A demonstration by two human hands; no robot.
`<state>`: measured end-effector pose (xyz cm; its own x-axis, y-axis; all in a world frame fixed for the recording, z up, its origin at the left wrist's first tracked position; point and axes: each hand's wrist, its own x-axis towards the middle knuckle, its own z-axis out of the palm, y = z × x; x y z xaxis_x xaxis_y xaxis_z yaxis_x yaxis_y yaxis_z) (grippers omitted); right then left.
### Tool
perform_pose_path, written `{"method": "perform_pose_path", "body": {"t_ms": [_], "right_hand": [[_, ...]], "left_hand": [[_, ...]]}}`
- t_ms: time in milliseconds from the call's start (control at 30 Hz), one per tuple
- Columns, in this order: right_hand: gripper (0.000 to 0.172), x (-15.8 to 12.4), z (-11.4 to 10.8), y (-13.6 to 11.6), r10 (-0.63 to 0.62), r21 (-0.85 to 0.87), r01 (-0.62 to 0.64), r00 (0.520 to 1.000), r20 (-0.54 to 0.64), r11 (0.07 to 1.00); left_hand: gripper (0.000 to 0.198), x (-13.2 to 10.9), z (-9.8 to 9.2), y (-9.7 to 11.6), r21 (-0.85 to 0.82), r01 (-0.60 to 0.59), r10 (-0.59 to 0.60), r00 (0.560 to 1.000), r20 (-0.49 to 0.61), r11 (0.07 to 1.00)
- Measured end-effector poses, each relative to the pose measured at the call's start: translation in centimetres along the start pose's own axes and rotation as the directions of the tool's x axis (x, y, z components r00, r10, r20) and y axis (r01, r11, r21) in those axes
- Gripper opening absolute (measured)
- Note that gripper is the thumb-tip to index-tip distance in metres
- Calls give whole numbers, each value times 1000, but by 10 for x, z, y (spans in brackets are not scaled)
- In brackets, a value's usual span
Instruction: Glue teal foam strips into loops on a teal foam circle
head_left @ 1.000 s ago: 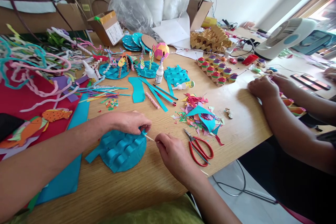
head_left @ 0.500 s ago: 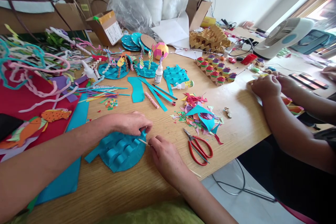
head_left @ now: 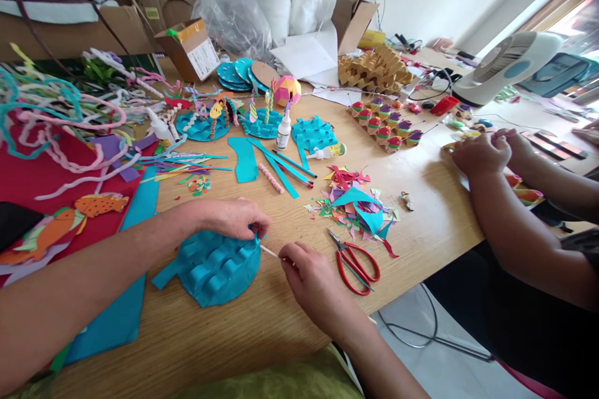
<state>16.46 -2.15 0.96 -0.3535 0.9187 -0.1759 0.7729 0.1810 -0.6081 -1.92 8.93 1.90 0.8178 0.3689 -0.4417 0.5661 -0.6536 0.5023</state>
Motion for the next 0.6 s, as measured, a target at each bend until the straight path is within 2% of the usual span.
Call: {"method": "perform_pose_path", "body": {"t_ms": [100, 233, 300, 433, 600], "right_hand": [[12, 0, -11, 12, 68, 176, -57, 996, -54, 983], [9, 8, -16, 22, 151, 409, -139, 989, 4, 902], [10, 12, -14, 21, 131, 374, -122, 991, 1, 919], [12, 11, -5, 12, 28, 125, -22, 999, -44, 992], [16, 7, 9, 5, -9, -7, 8, 1000, -18, 1000]], "left_hand": [[23, -1, 0, 0, 2, 9, -9, 1000, -6, 1000], [23, -2, 2, 2, 18, 23, -23, 999, -28, 1000], [22, -3, 3, 4, 37, 34, -32, 998, -46, 999], [21, -3, 5, 8, 67, 38, -33, 996, -81, 997], [18, 0, 9, 6, 85, 34, -25, 995, -100, 996]]}}
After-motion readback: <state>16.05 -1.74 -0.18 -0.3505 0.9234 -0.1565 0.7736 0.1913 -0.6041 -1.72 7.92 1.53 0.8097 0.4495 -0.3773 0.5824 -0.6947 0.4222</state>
